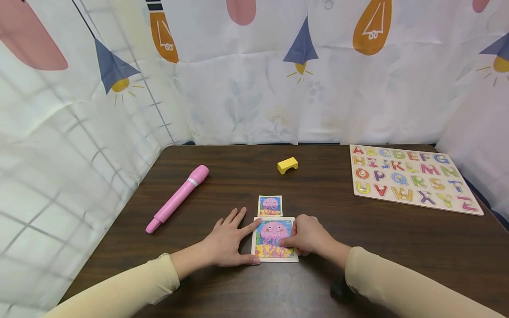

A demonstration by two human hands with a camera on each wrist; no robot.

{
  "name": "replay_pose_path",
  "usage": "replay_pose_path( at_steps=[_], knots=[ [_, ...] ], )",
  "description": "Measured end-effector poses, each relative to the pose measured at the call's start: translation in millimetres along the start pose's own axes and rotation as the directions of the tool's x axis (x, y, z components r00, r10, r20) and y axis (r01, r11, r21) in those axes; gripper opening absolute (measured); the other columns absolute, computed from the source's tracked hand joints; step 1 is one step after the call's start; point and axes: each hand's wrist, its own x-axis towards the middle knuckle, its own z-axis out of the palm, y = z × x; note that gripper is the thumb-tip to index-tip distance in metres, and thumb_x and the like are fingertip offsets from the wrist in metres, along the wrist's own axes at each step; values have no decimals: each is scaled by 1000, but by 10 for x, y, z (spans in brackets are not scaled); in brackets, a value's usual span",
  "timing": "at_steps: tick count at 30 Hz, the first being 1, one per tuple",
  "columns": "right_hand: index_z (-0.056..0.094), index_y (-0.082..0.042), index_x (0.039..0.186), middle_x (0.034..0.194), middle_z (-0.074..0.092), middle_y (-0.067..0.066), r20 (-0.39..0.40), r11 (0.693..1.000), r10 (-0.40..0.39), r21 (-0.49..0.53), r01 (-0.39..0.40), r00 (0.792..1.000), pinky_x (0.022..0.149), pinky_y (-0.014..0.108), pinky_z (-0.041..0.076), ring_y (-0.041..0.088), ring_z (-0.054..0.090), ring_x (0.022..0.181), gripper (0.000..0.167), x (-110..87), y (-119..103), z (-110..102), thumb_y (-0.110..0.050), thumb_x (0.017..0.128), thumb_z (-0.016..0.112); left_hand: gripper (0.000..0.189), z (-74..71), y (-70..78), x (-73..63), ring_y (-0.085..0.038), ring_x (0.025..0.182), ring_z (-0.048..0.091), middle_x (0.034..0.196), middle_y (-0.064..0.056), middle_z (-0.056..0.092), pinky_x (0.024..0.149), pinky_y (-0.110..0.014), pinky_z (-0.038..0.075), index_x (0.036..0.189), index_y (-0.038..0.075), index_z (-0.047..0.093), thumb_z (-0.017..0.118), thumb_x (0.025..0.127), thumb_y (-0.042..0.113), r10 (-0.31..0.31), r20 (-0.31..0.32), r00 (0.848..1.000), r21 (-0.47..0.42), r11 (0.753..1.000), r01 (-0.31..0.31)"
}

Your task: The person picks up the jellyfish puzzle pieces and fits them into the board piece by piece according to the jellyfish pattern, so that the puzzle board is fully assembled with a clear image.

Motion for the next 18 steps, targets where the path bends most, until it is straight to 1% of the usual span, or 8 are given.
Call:
replay_pose_path(
  at_steps=[6, 11, 14, 18],
  knots=[
    [63, -10, 65, 53, 62, 2, 19, 999, 32, -20, -32, 999, 47, 22, 49, 11, 58, 45, 38, 25, -26, 9, -35, 80, 88, 97, -3, 9, -20, -42, 156, 21, 170, -18, 21, 115, -67, 33, 162, 37, 29, 63, 81, 79, -10, 2, 1000, 4, 1000, 10],
    [62, -10, 67, 56, 62, 3, 30, 999, 42, -1, -42, 999, 48, 23, 50, 13, 59, 47, 38, 4, -4, 9, -35, 81, 87, 97, -4, 16, -31, -42, 156, 21, 170, -18, 21, 115, -67, 33, 162, 36, 30, 63, 81, 80, -8, 4, 1000, 0, 1000, 8],
    [62, -9, 69, 57, 63, 4, 39, 999, 43, 18, -44, 998, 49, 23, 51, 13, 60, 47, 37, 5, 10, -15, -33, 84, 85, 98, -4, 17, -26, -42, 156, 21, 170, -18, 21, 115, -67, 33, 162, 37, 30, 62, 81, 81, -6, 3, 1000, 1, 1000, 6],
    [64, -8, 68, 54, 63, 4, 53, 998, 59, 15, -60, 997, 48, 22, 51, 12, 60, 44, 40, 53, -2, -49, -37, 92, 77, 98, -10, 20, -18, -43, 156, 21, 170, -18, 21, 115, -67, 32, 162, 37, 29, 62, 81, 81, -6, 7, 1000, -1, 1000, 6]
  ],
)
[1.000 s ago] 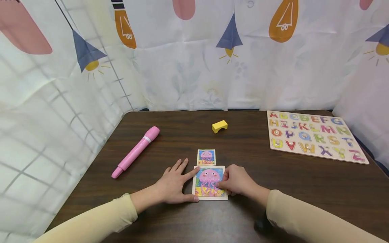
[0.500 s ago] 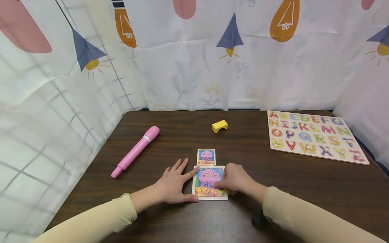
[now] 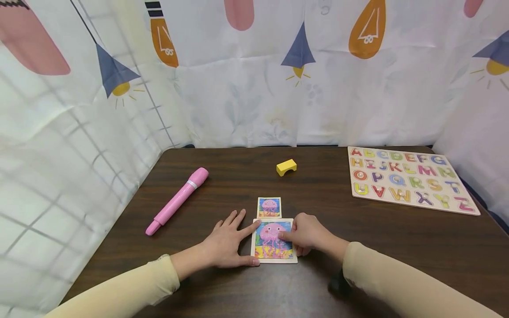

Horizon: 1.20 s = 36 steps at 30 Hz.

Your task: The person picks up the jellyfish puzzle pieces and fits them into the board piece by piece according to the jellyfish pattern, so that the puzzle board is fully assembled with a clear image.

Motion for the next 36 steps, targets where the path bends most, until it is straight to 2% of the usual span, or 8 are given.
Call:
replay_pose_path(
  at_steps=[9, 17, 20, 23, 26, 30, 33, 36],
  knots=[
    [67, -7, 62, 48, 62, 4, 2, 992, 45, -121, -45, 999, 44, 21, 49, 11, 57, 38, 52, 98, -70, -13, -48, 94, 71, 97, -8, 17, 15, -42, 157, 20, 170, -18, 20, 115, -67, 33, 162, 37, 28, 61, 81, 81, 9, -3, 1000, 17, 1000, -9],
    [66, -8, 63, 49, 63, 3, -11, 997, 22, -72, -23, 1000, 44, 20, 47, 12, 58, 39, 53, 112, -6, 17, -51, 93, 71, 97, -16, 20, 12, -42, 157, 21, 170, -17, 21, 115, -67, 33, 162, 37, 28, 61, 81, 81, 2, 4, 1000, 16, 1000, -2],
    [64, -8, 71, 53, 63, 3, 9, 999, -42, -13, 42, 999, 46, 22, 50, 13, 60, 42, 47, 84, 59, -4, -49, 95, 69, 97, -13, 16, 16, -42, 157, 21, 170, -17, 21, 115, -67, 33, 162, 37, 28, 62, 81, 80, 0, 3, 1000, 16, 1000, 0],
    [63, -10, 83, 61, 63, 1, 16, 977, -214, -1, 214, 977, 50, 23, 50, 11, 59, 50, 33, 18, 148, -50, -39, 97, 69, 97, -9, 13, 28, -42, 157, 21, 170, -17, 21, 115, -67, 33, 162, 37, 29, 62, 81, 80, -2, 6, 1000, 12, 1000, 2],
    [66, -12, 103, 85, 66, -2, -9, 888, -443, -140, 438, 896, 65, 29, 56, 11, 62, 74, 27, -75, 232, -56, -37, 96, 71, 98, -4, 6, 41, -42, 157, 21, 170, -17, 21, 115, -67, 33, 162, 37, 29, 63, 81, 80, -4, 11, 1000, 13, 1000, 4],
    [59, -10, 138, 139, 60, 6, 42, 690, -634, -421, 589, 772, 104, 48, 51, 26, 57, 128, 59, -198, 281, 24, -50, 96, 67, 98, -10, -3, 43, -42, 156, 21, 170, -17, 21, 115, -67, 33, 162, 37, 29, 62, 80, 81, -5, 13, 1000, 19, 1000, 4],
    [43, -8, 155, 163, 40, 10, 142, 578, -667, -520, 629, 731, 115, 56, 39, 36, 37, 151, 77, -247, 256, 104, -60, 99, 54, 98, -20, 0, 32, -42, 156, 21, 170, -17, 21, 115, -66, 33, 162, 37, 29, 62, 80, 80, -5, 10, 1000, 22, 1000, 4],
    [33, -7, 160, 169, 30, 9, 205, 534, -652, -559, 634, 730, 119, 54, 34, 34, 28, 156, 81, -252, 197, 175, -63, 102, 44, 98, -26, 6, 19, -42, 156, 22, 170, -17, 21, 115, -66, 33, 162, 36, 29, 63, 81, 80, -3, 9, 1000, 21, 1000, 3]
  ],
)
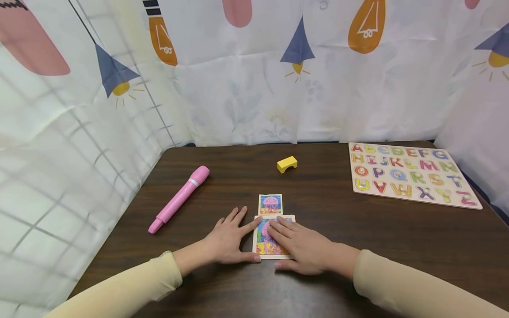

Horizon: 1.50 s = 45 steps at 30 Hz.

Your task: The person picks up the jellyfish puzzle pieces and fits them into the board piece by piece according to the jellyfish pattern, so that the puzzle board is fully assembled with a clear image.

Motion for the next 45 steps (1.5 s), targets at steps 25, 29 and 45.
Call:
replay_pose_path(
  at_steps=[25, 29, 45],
  knots=[
    [32, -11, 161, 170, 28, 5, 177, 996, 92, -9, -92, 980, 119, 52, 36, 28, 31, 155, 87, -84, -63, -168, -72, 99, 36, 99, -2, -15, 9, -42, 157, 20, 170, -17, 20, 115, -66, 33, 162, 37, 29, 65, 80, 79, -11, 15, 1000, -2, 1000, 11],
    [31, -11, 162, 170, 27, 5, 179, 996, 85, 4, -87, 980, 119, 51, 35, 28, 29, 156, 87, -80, -57, -152, -72, 100, 35, 100, -11, -27, 4, -43, 156, 20, 170, -18, 20, 115, -67, 32, 162, 35, 29, 66, 79, 79, -4, 23, 1000, -20, 1000, 4],
    [34, -14, 161, 169, 31, 5, 146, 989, 98, 100, -113, 984, 118, 53, 37, 30, 33, 154, 78, -86, 18, -186, -65, 102, 41, 107, -20, -87, 4, -44, 155, 25, 168, -20, 26, 115, -67, 33, 165, 26, 21, 67, 81, 75, 8, 4, 1000, -111, 994, -8]
  ],
)
